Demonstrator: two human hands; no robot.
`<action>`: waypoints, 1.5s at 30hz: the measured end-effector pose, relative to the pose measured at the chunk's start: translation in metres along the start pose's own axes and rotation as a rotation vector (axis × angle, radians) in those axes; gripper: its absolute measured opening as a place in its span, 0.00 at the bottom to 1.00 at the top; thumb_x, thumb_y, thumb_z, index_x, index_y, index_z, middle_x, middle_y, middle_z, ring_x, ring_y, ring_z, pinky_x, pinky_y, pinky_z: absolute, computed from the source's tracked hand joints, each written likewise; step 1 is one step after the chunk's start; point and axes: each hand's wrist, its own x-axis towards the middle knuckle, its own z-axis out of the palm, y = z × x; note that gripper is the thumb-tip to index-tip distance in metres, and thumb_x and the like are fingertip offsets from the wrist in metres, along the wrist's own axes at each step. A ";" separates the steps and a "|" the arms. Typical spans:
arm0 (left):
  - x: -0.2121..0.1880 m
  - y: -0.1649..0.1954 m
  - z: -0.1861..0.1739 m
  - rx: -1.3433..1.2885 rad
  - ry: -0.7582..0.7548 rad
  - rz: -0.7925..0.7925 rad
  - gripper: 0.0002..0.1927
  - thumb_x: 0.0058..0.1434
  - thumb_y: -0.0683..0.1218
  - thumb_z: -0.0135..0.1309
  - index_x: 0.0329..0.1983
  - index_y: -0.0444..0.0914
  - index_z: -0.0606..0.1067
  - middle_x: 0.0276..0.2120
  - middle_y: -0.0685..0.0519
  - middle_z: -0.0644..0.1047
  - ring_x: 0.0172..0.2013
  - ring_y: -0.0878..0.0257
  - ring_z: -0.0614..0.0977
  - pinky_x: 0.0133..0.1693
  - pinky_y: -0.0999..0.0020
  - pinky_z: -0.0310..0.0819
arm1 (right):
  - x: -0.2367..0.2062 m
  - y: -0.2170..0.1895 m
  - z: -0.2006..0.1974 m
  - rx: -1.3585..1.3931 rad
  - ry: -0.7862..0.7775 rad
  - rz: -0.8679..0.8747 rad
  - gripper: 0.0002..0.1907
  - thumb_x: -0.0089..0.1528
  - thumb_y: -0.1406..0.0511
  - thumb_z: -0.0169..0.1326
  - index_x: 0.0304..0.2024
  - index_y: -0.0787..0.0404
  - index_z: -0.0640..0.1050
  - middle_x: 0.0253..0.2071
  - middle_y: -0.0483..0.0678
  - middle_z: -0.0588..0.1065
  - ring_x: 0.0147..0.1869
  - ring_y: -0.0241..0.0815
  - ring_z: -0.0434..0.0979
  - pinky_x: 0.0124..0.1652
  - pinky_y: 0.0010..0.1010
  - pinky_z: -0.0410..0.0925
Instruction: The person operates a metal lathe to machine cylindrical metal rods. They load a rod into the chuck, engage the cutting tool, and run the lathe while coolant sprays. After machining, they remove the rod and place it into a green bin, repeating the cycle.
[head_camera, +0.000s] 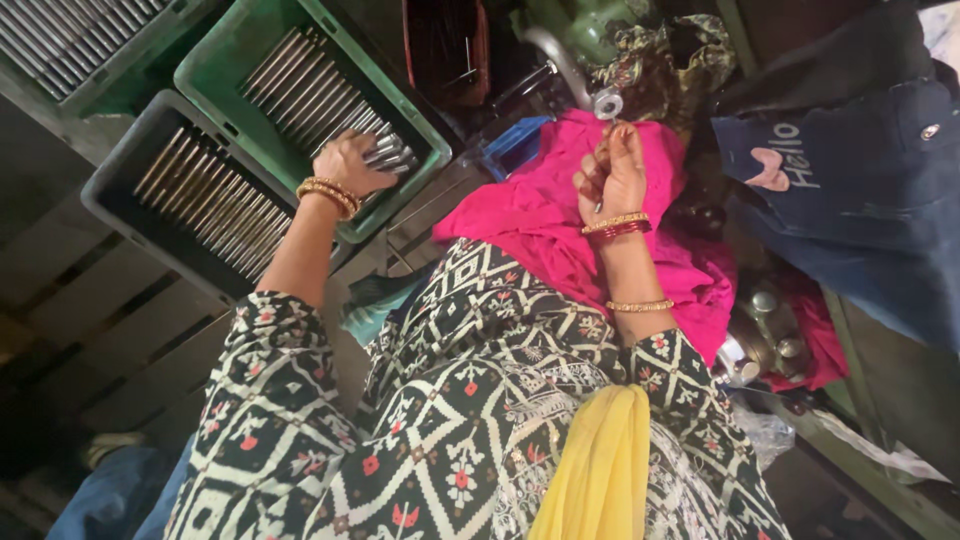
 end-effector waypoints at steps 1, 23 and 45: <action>0.002 0.000 -0.002 0.034 -0.070 -0.007 0.32 0.48 0.60 0.65 0.51 0.37 0.78 0.50 0.41 0.79 0.51 0.43 0.80 0.52 0.52 0.75 | -0.001 0.000 0.000 0.001 -0.011 0.004 0.07 0.71 0.60 0.56 0.44 0.53 0.73 0.23 0.36 0.57 0.20 0.28 0.49 0.19 0.22 0.45; 0.034 -0.003 -0.013 -0.031 -0.506 -0.116 0.44 0.43 0.61 0.62 0.61 0.33 0.75 0.57 0.37 0.77 0.58 0.44 0.79 0.61 0.56 0.72 | 0.006 -0.010 0.006 0.043 -0.021 0.082 0.05 0.71 0.62 0.56 0.43 0.52 0.73 0.24 0.36 0.60 0.21 0.29 0.52 0.20 0.21 0.47; 0.051 0.034 -0.027 -0.087 -0.451 -0.136 0.39 0.42 0.56 0.68 0.54 0.30 0.74 0.49 0.35 0.79 0.52 0.44 0.80 0.54 0.57 0.73 | 0.026 -0.026 0.014 0.037 -0.012 0.119 0.06 0.71 0.60 0.55 0.42 0.52 0.72 0.26 0.36 0.60 0.21 0.28 0.51 0.20 0.21 0.47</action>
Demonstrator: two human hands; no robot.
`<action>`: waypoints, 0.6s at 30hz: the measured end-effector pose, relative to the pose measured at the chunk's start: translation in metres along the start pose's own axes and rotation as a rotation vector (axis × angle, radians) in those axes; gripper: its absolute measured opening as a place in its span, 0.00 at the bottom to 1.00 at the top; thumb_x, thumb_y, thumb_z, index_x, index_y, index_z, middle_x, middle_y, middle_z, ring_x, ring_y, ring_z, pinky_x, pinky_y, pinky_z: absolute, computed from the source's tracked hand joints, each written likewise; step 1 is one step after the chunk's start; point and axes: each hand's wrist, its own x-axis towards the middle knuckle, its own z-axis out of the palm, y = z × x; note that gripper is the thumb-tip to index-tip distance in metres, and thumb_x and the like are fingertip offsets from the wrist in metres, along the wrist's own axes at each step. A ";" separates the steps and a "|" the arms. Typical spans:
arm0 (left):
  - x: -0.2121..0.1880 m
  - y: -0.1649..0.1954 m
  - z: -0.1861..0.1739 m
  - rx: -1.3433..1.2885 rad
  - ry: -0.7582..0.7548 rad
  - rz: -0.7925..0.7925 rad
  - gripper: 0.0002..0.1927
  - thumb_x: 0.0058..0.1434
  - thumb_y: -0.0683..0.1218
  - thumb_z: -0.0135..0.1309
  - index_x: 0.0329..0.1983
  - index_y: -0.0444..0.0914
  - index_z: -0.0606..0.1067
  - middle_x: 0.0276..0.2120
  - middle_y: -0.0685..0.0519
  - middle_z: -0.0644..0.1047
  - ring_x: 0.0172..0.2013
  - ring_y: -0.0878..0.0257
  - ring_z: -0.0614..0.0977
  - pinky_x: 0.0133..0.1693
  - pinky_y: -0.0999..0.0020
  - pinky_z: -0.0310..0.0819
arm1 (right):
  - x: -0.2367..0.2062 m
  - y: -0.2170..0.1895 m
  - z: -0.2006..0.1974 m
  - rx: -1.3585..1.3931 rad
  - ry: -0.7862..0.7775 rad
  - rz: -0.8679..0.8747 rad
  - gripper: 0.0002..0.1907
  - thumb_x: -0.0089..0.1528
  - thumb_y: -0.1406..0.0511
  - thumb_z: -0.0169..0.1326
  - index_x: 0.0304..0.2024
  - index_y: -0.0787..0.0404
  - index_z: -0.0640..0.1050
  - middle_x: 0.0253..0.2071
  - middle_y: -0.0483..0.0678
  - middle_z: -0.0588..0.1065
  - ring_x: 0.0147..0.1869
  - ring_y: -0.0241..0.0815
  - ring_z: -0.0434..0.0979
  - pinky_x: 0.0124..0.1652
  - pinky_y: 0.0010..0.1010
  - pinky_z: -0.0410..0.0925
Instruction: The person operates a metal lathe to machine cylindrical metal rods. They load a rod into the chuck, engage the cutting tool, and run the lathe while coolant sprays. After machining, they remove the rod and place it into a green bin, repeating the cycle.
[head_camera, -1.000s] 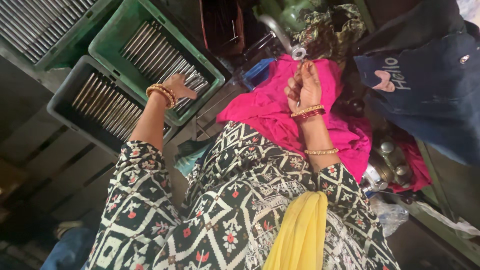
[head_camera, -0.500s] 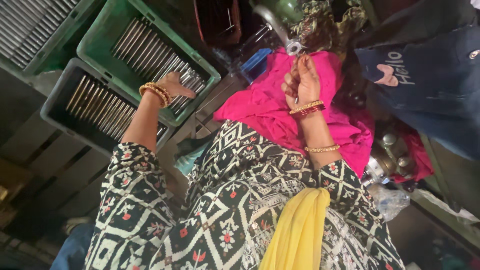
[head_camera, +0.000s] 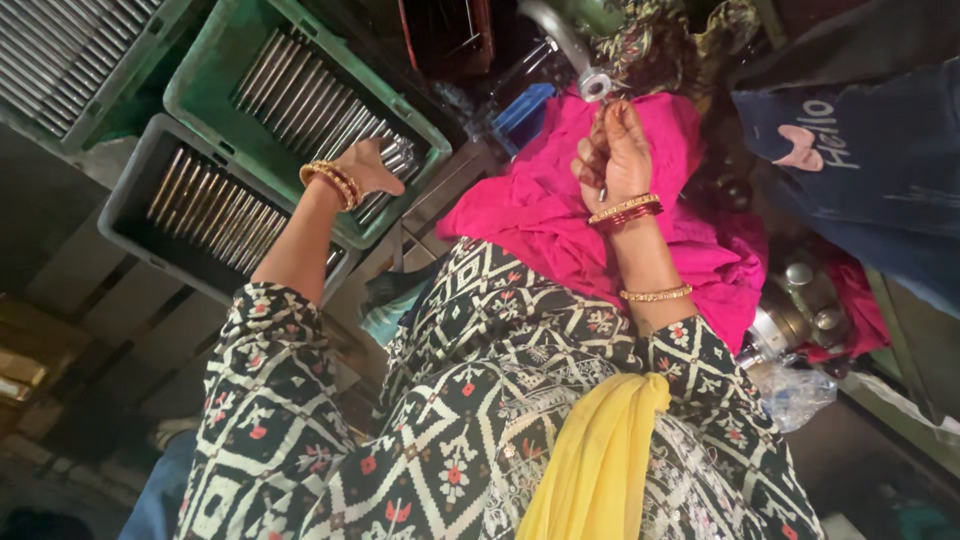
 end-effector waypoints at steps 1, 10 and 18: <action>0.001 0.001 0.000 0.002 -0.012 -0.005 0.37 0.42 0.55 0.68 0.52 0.29 0.75 0.48 0.35 0.80 0.51 0.44 0.82 0.53 0.57 0.75 | 0.000 -0.001 -0.001 -0.001 -0.014 0.000 0.06 0.71 0.60 0.56 0.42 0.53 0.72 0.26 0.36 0.60 0.21 0.28 0.51 0.20 0.21 0.47; 0.013 -0.001 0.009 -0.074 0.066 -0.121 0.33 0.41 0.53 0.69 0.46 0.28 0.76 0.43 0.36 0.81 0.46 0.45 0.83 0.48 0.57 0.77 | -0.003 -0.007 -0.011 0.003 0.020 0.016 0.07 0.71 0.59 0.56 0.42 0.53 0.73 0.24 0.36 0.60 0.21 0.29 0.52 0.20 0.22 0.48; 0.022 -0.004 0.016 -0.043 0.034 -0.089 0.38 0.41 0.53 0.71 0.49 0.24 0.73 0.45 0.32 0.79 0.49 0.42 0.82 0.51 0.57 0.77 | -0.006 -0.011 -0.012 -0.018 -0.017 -0.001 0.08 0.72 0.59 0.55 0.42 0.54 0.73 0.23 0.35 0.59 0.21 0.28 0.52 0.20 0.22 0.48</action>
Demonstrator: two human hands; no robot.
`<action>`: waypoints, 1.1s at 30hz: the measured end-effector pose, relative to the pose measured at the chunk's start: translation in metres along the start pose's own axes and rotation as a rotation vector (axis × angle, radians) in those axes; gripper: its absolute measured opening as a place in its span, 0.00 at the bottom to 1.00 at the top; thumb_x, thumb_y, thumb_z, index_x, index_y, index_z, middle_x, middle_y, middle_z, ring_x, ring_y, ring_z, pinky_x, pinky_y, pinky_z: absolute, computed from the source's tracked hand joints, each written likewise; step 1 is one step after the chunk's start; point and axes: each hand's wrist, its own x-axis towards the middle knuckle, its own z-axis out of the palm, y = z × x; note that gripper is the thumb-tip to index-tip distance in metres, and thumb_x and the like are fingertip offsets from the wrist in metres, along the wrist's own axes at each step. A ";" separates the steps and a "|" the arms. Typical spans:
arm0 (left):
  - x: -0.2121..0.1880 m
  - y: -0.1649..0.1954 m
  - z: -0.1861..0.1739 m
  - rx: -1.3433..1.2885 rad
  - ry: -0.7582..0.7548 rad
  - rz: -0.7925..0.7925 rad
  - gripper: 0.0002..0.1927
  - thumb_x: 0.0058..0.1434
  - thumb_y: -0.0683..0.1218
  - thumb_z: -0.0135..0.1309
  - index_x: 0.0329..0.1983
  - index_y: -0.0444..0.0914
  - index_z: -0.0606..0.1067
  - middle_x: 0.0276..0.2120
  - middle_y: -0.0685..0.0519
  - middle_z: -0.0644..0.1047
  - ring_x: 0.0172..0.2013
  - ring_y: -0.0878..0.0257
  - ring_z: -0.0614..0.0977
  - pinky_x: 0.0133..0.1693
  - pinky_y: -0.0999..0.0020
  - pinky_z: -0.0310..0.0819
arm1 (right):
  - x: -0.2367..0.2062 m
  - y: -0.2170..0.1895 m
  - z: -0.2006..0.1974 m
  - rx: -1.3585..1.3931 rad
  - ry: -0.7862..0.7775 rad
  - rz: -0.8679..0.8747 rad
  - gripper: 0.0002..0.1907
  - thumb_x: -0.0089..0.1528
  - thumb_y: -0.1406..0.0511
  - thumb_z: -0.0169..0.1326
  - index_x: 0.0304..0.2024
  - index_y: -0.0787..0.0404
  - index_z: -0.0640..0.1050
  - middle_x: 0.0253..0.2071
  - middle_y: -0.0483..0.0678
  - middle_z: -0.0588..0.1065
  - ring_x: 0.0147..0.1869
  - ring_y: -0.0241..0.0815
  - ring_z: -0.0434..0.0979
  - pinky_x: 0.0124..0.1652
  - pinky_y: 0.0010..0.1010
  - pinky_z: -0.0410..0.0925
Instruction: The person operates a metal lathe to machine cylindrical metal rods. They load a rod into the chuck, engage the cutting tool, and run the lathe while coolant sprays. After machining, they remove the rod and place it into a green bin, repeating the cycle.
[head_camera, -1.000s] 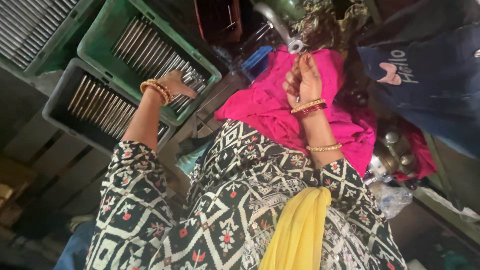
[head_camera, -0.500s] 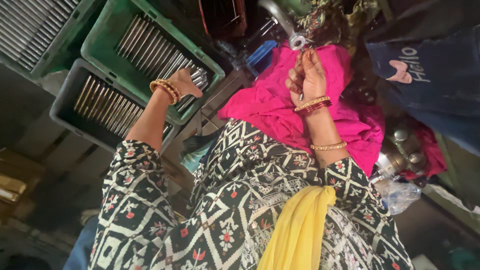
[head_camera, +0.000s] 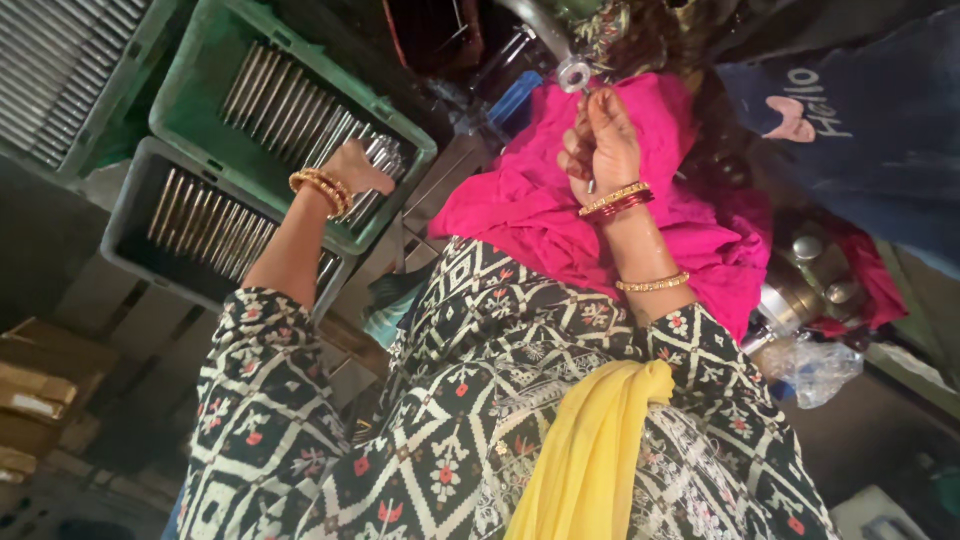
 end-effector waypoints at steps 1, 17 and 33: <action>-0.001 -0.001 0.000 0.017 0.005 -0.004 0.40 0.41 0.54 0.71 0.50 0.23 0.72 0.45 0.31 0.79 0.49 0.40 0.81 0.52 0.57 0.76 | 0.000 -0.001 0.001 0.005 0.023 0.010 0.08 0.72 0.59 0.55 0.42 0.54 0.73 0.24 0.36 0.59 0.21 0.29 0.53 0.20 0.22 0.48; 0.007 -0.023 -0.080 -0.222 0.118 -0.034 0.49 0.34 0.53 0.74 0.56 0.26 0.65 0.44 0.39 0.78 0.44 0.48 0.81 0.42 0.56 0.81 | 0.001 0.002 0.005 -0.029 0.038 0.025 0.09 0.71 0.58 0.56 0.41 0.54 0.72 0.23 0.35 0.56 0.20 0.28 0.51 0.20 0.21 0.47; 0.007 -0.031 -0.044 0.228 0.649 -0.171 0.71 0.56 0.78 0.65 0.82 0.39 0.36 0.76 0.33 0.31 0.76 0.35 0.36 0.72 0.33 0.38 | 0.008 0.006 0.001 -0.036 0.037 0.026 0.09 0.72 0.58 0.56 0.42 0.52 0.70 0.25 0.36 0.58 0.22 0.28 0.52 0.21 0.22 0.48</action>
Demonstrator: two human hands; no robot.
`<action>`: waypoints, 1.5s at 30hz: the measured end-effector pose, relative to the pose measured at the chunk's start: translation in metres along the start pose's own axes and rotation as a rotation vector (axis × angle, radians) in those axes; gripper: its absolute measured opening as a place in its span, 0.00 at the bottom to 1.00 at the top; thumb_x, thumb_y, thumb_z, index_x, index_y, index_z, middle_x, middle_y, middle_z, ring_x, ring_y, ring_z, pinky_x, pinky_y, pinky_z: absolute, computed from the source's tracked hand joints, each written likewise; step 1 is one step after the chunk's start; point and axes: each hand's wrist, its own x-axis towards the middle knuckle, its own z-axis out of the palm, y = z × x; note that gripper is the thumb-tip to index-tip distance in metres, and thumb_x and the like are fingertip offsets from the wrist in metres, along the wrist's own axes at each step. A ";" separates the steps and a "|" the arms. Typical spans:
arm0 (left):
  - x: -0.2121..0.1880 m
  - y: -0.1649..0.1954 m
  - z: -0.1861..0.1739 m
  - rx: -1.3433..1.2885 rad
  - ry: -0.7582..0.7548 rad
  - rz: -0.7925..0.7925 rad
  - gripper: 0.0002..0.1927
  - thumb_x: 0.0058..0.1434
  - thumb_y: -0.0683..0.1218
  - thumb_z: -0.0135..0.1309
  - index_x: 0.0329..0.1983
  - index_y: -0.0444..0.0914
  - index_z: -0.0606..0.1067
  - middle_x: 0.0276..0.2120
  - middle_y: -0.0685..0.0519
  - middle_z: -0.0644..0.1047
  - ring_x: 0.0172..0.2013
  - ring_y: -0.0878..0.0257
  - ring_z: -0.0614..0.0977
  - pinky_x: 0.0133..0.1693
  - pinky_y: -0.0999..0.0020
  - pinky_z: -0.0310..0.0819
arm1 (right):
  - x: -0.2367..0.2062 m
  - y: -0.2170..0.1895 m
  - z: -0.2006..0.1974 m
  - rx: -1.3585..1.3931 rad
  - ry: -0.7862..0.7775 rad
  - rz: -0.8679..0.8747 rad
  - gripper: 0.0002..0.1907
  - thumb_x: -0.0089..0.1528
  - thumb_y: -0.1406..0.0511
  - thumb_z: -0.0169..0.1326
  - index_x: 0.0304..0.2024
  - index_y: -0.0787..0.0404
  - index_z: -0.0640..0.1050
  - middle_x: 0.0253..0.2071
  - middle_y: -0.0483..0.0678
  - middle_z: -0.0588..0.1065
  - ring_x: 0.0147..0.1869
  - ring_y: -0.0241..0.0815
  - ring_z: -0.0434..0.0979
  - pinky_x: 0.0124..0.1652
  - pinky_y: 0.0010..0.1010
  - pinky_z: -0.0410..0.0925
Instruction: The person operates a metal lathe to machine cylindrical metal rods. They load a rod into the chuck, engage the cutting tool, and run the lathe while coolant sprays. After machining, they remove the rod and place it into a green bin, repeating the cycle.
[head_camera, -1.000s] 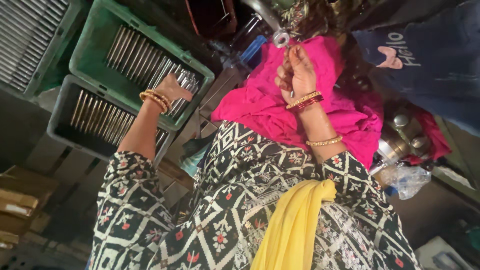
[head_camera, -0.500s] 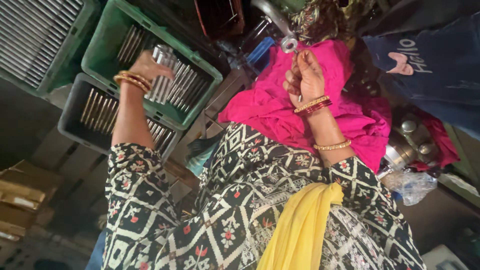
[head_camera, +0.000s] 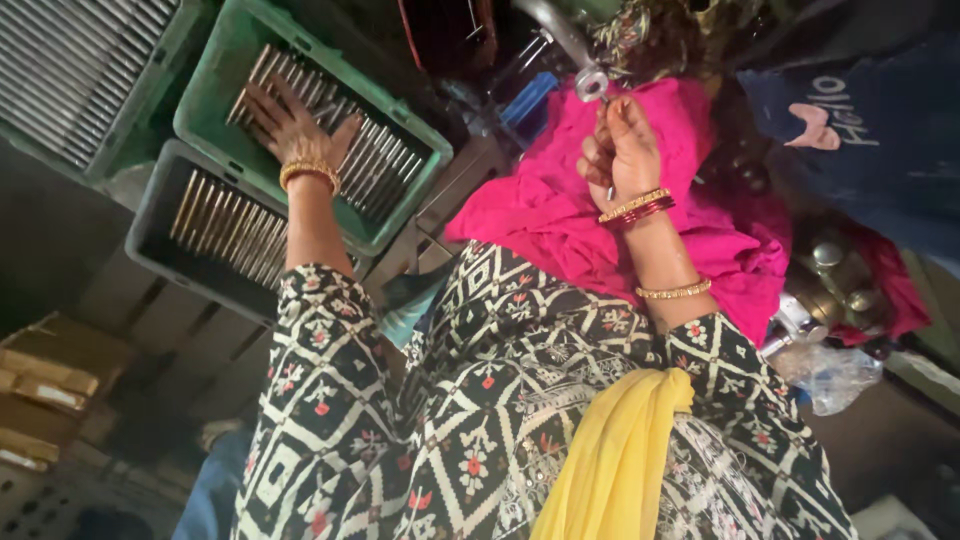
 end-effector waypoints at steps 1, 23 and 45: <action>0.002 0.001 -0.003 0.007 -0.034 -0.009 0.72 0.56 0.79 0.64 0.82 0.39 0.35 0.76 0.33 0.31 0.76 0.35 0.35 0.72 0.32 0.39 | -0.002 0.001 -0.002 0.004 -0.007 0.001 0.09 0.72 0.58 0.56 0.42 0.53 0.71 0.25 0.36 0.57 0.22 0.28 0.51 0.21 0.22 0.48; -0.215 -0.153 0.045 -0.044 0.035 0.569 0.28 0.45 0.38 0.64 0.51 0.49 0.80 0.49 0.44 0.72 0.50 0.45 0.75 0.49 0.54 0.74 | -0.041 0.018 -0.032 0.020 -0.074 -0.090 0.05 0.73 0.62 0.55 0.44 0.50 0.72 0.27 0.37 0.60 0.22 0.29 0.52 0.22 0.23 0.47; -0.259 0.121 -0.101 -1.309 -0.395 0.466 0.12 0.70 0.40 0.52 0.56 0.37 0.76 0.31 0.60 0.76 0.25 0.76 0.69 0.26 0.81 0.61 | -0.127 0.012 0.010 0.042 0.002 0.024 0.05 0.69 0.60 0.52 0.41 0.50 0.70 0.22 0.36 0.61 0.19 0.30 0.58 0.18 0.23 0.50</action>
